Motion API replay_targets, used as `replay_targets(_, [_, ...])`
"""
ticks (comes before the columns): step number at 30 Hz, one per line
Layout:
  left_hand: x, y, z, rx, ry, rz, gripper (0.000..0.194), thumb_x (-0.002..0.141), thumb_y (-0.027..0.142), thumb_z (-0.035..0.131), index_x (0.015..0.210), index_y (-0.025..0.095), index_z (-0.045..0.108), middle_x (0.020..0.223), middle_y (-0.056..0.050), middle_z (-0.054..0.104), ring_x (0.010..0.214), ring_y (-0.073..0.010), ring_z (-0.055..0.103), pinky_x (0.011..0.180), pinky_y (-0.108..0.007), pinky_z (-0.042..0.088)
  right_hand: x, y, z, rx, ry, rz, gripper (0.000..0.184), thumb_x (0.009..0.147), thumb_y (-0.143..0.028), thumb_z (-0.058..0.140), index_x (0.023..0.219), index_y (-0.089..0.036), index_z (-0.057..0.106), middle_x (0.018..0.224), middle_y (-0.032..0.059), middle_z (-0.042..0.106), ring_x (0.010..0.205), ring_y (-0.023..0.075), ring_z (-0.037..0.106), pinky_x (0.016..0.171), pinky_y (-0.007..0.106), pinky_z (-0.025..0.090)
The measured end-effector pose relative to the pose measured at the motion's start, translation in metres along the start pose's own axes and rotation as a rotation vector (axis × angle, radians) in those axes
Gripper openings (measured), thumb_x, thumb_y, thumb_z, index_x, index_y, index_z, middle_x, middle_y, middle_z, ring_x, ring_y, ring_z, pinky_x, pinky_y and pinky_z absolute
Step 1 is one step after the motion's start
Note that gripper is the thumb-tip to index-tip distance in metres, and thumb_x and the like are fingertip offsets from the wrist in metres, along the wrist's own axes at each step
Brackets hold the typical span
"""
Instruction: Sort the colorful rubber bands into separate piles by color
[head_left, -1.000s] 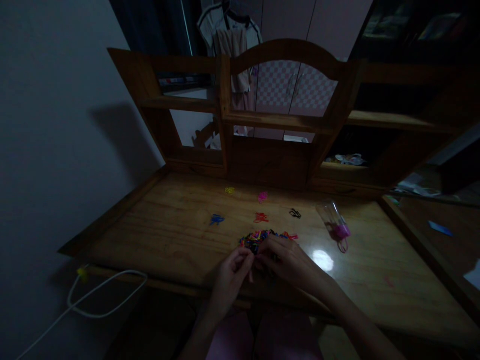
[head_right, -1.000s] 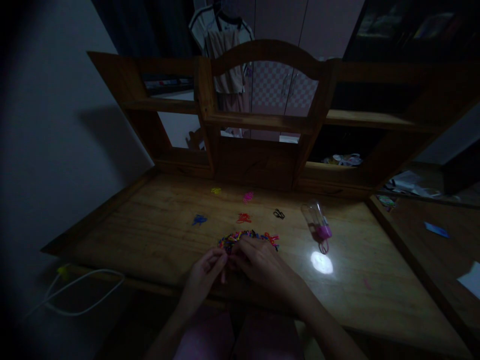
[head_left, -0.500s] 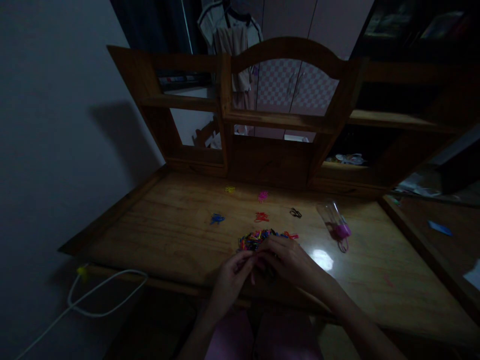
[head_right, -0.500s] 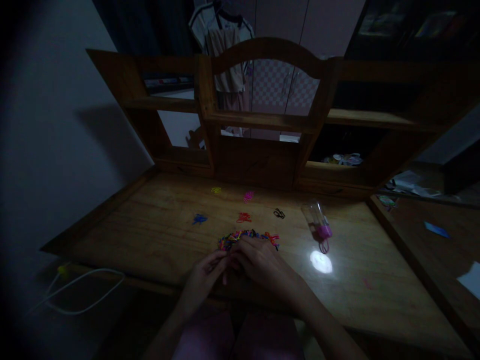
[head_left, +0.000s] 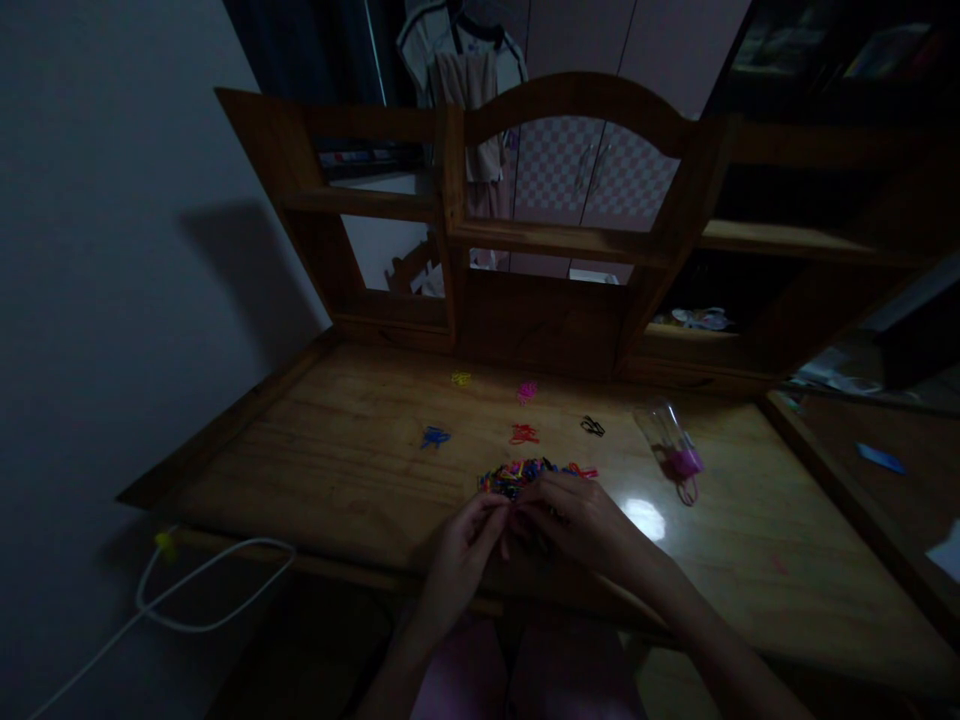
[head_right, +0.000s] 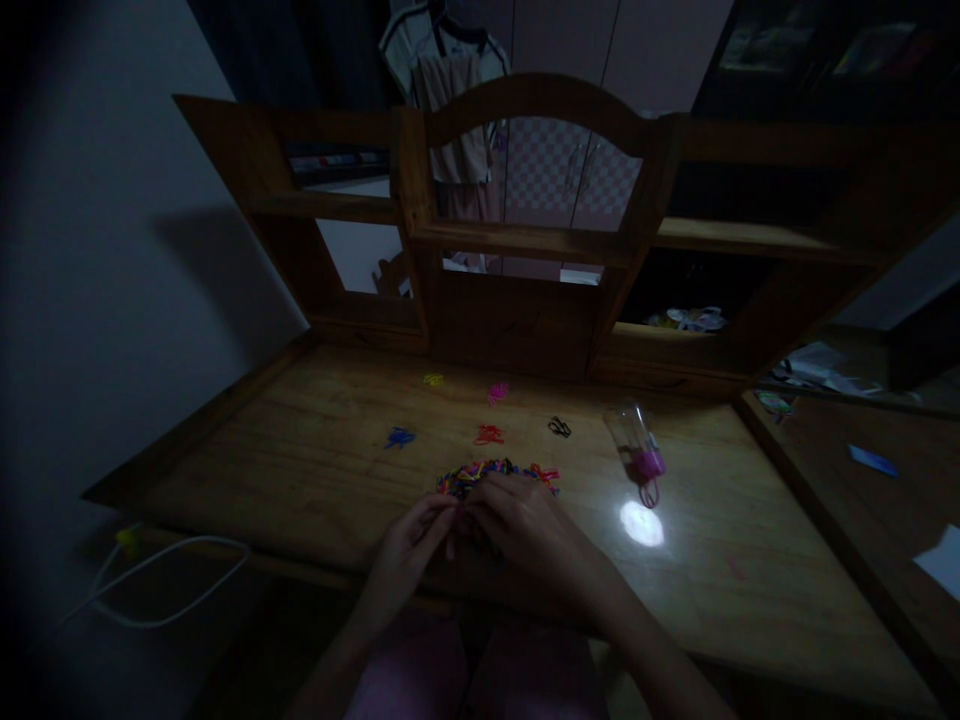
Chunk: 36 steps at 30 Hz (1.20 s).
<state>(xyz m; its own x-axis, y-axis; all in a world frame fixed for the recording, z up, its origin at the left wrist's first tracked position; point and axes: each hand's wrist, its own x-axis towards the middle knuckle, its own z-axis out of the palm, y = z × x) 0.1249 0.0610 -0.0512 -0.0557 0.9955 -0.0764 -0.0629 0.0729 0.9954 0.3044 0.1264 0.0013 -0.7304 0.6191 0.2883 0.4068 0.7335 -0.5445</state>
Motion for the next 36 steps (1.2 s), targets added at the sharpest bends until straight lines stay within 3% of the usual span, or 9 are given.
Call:
replay_targets(7, [0.000, 0.002, 0.000, -0.033, 0.007, 0.049, 0.023, 0.091, 0.036, 0.055, 0.104, 0.017, 0.060, 0.066, 0.002, 0.058, 0.064, -0.0124, 0.057, 0.069, -0.022, 0.045, -0.006, 0.012, 0.005, -0.038, 0.023, -0.015, 0.009, 0.093, -0.021, 0.056, 0.099, -0.020, 0.064, 0.090, 0.0039, 0.066, 0.081, 0.0158, 0.060, 0.072, 0.027, 0.045])
replay_targets(13, [0.001, 0.001, 0.001, -0.109, 0.024, 0.052, 0.032, 0.090, 0.035, 0.059, 0.117, 0.019, 0.054, 0.094, -0.003, 0.063, 0.063, -0.0095, 0.058, 0.069, -0.024, 0.048, -0.004, 0.010, 0.005, -0.053, 0.025, -0.018, 0.011, 0.091, -0.016, 0.057, 0.098, -0.020, 0.064, 0.090, 0.0037, 0.066, 0.080, 0.0158, 0.061, 0.071, 0.026, 0.045])
replay_targets(18, [0.001, 0.003, 0.000, -0.123, 0.037, 0.053, 0.033, 0.092, 0.035, 0.056, 0.121, 0.021, 0.053, 0.104, -0.004, 0.062, 0.064, -0.0083, 0.057, 0.067, -0.023, 0.048, 0.006, 0.013, -0.010, -0.092, 0.068, -0.045, 0.013, 0.090, -0.016, 0.056, 0.099, -0.020, 0.064, 0.090, 0.0041, 0.067, 0.079, 0.0155, 0.062, 0.071, 0.026, 0.046])
replay_targets(21, [0.000, 0.006, 0.000, -0.086, 0.018, 0.043, 0.030, 0.092, 0.037, 0.054, 0.117, 0.021, 0.056, 0.103, -0.005, 0.064, 0.065, -0.0095, 0.058, 0.063, -0.022, 0.046, 0.024, 0.032, -0.026, -0.126, 0.176, 0.010, 0.011, 0.090, -0.016, 0.055, 0.095, -0.019, 0.065, 0.088, 0.0041, 0.067, 0.077, 0.0147, 0.062, 0.071, 0.025, 0.046])
replay_targets(25, [0.000, 0.004, -0.001, 0.002, -0.026, 0.054, 0.026, 0.094, 0.038, 0.052, 0.107, 0.018, 0.063, 0.074, -0.001, 0.062, 0.067, -0.0125, 0.057, 0.062, -0.022, 0.042, 0.061, 0.079, -0.040, -0.310, 0.295, 0.246, 0.012, 0.088, -0.017, 0.055, 0.093, -0.018, 0.066, 0.085, 0.0035, 0.067, 0.071, 0.0142, 0.061, 0.063, 0.022, 0.043])
replay_targets(29, [0.000, 0.000, -0.001, 0.049, -0.018, 0.081, 0.027, 0.094, 0.040, 0.051, 0.101, 0.017, 0.065, 0.067, 0.000, 0.059, 0.065, -0.0135, 0.056, 0.062, -0.022, 0.041, 0.093, 0.115, -0.034, -0.385, 0.298, 0.295, 0.014, 0.083, -0.014, 0.057, 0.088, -0.019, 0.069, 0.087, 0.0052, 0.068, 0.075, 0.0165, 0.061, 0.064, 0.024, 0.039])
replay_targets(36, [-0.001, 0.002, 0.000, 0.058, -0.019, 0.079, 0.029, 0.093, 0.042, 0.051, 0.100, 0.017, 0.066, 0.066, 0.000, 0.059, 0.064, -0.0138, 0.055, 0.060, -0.022, 0.041, 0.112, 0.134, -0.017, -0.377, 0.283, 0.292, 0.015, 0.080, -0.016, 0.063, 0.090, -0.021, 0.072, 0.090, 0.0045, 0.069, 0.078, 0.0166, 0.062, 0.064, 0.023, 0.039])
